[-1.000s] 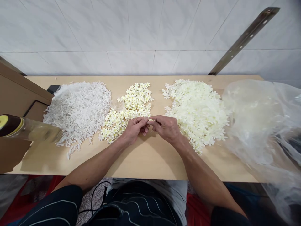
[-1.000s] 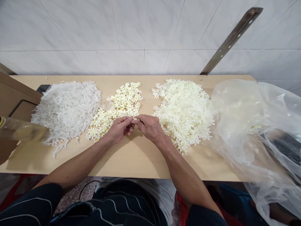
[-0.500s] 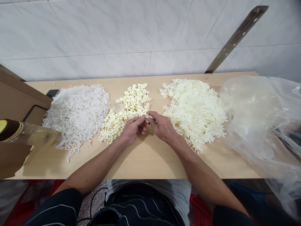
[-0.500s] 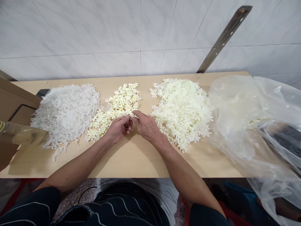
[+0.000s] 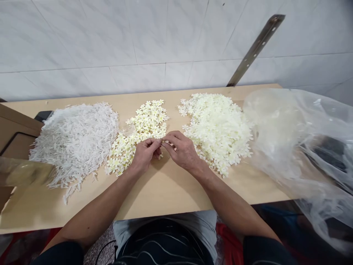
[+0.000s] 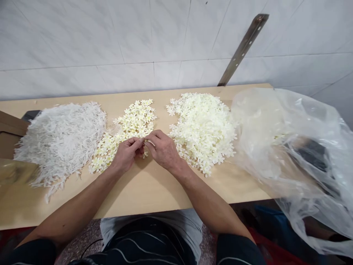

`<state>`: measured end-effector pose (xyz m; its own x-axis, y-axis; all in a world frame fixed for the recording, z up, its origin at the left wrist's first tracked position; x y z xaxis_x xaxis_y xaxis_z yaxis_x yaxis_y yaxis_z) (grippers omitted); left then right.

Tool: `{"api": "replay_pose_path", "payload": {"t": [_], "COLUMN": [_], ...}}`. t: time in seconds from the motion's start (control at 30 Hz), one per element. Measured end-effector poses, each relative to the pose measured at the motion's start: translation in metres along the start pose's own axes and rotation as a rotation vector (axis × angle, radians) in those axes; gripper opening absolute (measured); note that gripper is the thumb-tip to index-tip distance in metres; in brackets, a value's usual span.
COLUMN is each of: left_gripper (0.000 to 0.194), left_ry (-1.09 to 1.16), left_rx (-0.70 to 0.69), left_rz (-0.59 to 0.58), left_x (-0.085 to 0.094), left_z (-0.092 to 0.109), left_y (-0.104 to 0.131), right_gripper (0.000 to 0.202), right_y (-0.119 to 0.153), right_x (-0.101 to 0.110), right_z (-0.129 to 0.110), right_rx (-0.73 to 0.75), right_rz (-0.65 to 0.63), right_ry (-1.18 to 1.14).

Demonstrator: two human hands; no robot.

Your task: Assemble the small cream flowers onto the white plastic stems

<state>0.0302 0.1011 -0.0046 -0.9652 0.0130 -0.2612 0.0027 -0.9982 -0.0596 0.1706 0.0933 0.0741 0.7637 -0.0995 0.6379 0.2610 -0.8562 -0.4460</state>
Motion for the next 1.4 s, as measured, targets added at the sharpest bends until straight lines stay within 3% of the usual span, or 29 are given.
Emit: {"api": "replay_pose_path", "payload": {"t": [0.3, 0.6, 0.87, 1.07, 1.4], "left_gripper": [0.040, 0.039, 0.041, 0.041, 0.040], "left_ry": [0.085, 0.047, 0.150, 0.237, 0.223], "left_rx": [0.025, 0.020, 0.078, 0.108, 0.112], "left_rz": [-0.057, 0.010, -0.059, -0.072, -0.057], "left_x": [-0.012, -0.004, -0.005, -0.008, -0.010], "left_z": [-0.008, -0.012, -0.018, -0.018, -0.018], "left_y": [0.004, -0.001, -0.007, -0.006, -0.004], "right_gripper": [0.010, 0.013, 0.019, 0.024, 0.023], "right_y": [-0.001, -0.004, -0.002, 0.001, -0.002], "right_x": [0.001, -0.006, -0.013, -0.016, -0.011], "right_z": [0.019, 0.031, 0.049, 0.050, 0.041], "right_rx": [-0.191, -0.354, -0.485, -0.524, -0.486], "right_rz": [0.035, -0.098, -0.102, -0.092, -0.150], "right_ry": [-0.028, 0.020, -0.231, -0.335, -0.234]}}
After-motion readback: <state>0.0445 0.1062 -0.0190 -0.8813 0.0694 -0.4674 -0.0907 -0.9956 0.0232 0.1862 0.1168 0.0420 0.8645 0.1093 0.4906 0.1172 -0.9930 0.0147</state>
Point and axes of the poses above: each hand's wrist, its own y-axis away from the middle knuckle, its own x-axis out of the back of the hand, z = x × y, the point moved 9 cm from there along -y, towards the middle knuckle, and after that the axes turned 12 degrees about -x, right-handed, at the moved point
